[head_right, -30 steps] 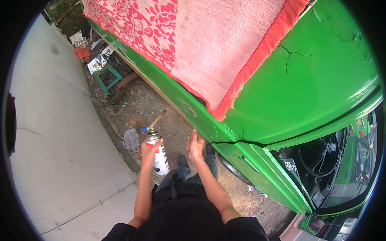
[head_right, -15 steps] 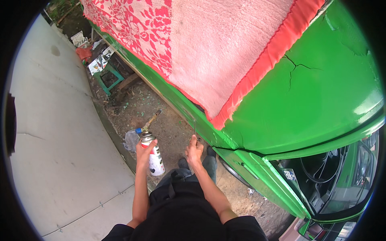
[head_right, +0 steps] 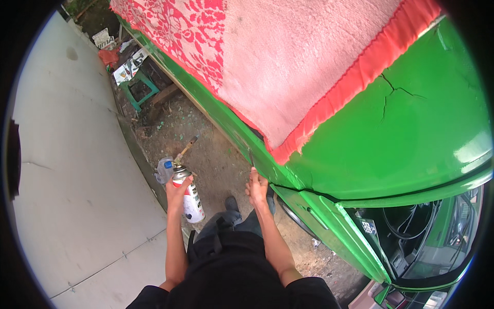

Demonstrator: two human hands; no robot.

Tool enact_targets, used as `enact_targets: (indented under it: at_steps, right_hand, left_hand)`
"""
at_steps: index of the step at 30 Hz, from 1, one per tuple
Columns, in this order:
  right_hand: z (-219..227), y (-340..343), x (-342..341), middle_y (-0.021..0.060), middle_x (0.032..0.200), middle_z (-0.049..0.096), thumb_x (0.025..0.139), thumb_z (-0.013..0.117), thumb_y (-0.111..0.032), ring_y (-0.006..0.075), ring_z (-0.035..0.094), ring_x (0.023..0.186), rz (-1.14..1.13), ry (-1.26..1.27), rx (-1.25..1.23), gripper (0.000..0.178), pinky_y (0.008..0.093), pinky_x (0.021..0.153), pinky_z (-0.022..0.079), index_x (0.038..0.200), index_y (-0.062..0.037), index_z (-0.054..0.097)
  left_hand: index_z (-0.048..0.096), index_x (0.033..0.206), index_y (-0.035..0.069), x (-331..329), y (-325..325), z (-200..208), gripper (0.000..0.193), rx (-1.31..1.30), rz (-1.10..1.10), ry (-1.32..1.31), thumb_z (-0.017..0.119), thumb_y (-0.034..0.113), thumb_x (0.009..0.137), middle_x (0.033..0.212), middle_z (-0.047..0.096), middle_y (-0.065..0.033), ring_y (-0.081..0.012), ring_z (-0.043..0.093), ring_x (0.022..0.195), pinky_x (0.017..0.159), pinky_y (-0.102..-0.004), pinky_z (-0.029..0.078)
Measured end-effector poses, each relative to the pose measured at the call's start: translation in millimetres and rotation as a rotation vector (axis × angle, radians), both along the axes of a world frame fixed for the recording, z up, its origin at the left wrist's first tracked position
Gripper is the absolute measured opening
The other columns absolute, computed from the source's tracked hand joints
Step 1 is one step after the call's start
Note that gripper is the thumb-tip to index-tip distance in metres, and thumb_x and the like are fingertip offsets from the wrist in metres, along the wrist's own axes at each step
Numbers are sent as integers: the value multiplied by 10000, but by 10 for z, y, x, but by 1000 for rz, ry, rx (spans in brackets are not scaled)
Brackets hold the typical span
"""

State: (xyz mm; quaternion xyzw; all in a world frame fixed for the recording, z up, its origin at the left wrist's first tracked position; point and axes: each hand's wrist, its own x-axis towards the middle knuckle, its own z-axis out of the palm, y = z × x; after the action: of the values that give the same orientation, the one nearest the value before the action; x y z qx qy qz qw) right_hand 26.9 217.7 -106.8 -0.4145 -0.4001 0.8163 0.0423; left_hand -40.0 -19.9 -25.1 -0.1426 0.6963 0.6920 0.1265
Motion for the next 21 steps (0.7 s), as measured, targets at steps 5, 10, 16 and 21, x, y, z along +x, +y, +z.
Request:
enact_targets:
  at_steps: [5, 10, 16, 21]
  right_hand:
    - [67, -116, -34, -70, 566, 305, 985, 595, -447, 57, 273, 415, -20, -1, -66, 424, 248, 368, 220, 766, -116, 445]
    - [54, -122, -25, -68, 572, 298, 985, 593, -448, 58, 266, 421, -24, 7, -64, 423, 248, 376, 214, 769, -119, 440]
    - [57, 9, 6, -69, 592, 307, 990, 588, -441, 53, 269, 427, 12, 14, -46, 396, 247, 378, 209, 793, -124, 456]
    - [267, 38, -304, -77, 591, 308, 990, 591, -425, 48, 270, 420, 108, 47, 7, 372, 243, 375, 201, 799, -128, 473]
  left_hand:
    - [624, 979, 31, 99, 51, -44, 352, -4, -19, -27, 853, 204, 775, 826, 675, -39, -97, 609, 666, 604, -274, 485]
    - [626, 983, 30, 93, 154, 65, 347, -12, -75, -18, 849, 194, 774, 820, 674, -43, -102, 611, 668, 606, -276, 485]
    - [626, 983, 28, 20, 122, 7, 345, -27, -52, -1, 845, 197, 776, 823, 672, -43, -104, 610, 670, 609, -277, 486]
    - [623, 988, 25, -39, 131, 30, 347, -40, -57, -20, 838, 207, 785, 831, 673, -45, -105, 611, 680, 620, -277, 486]
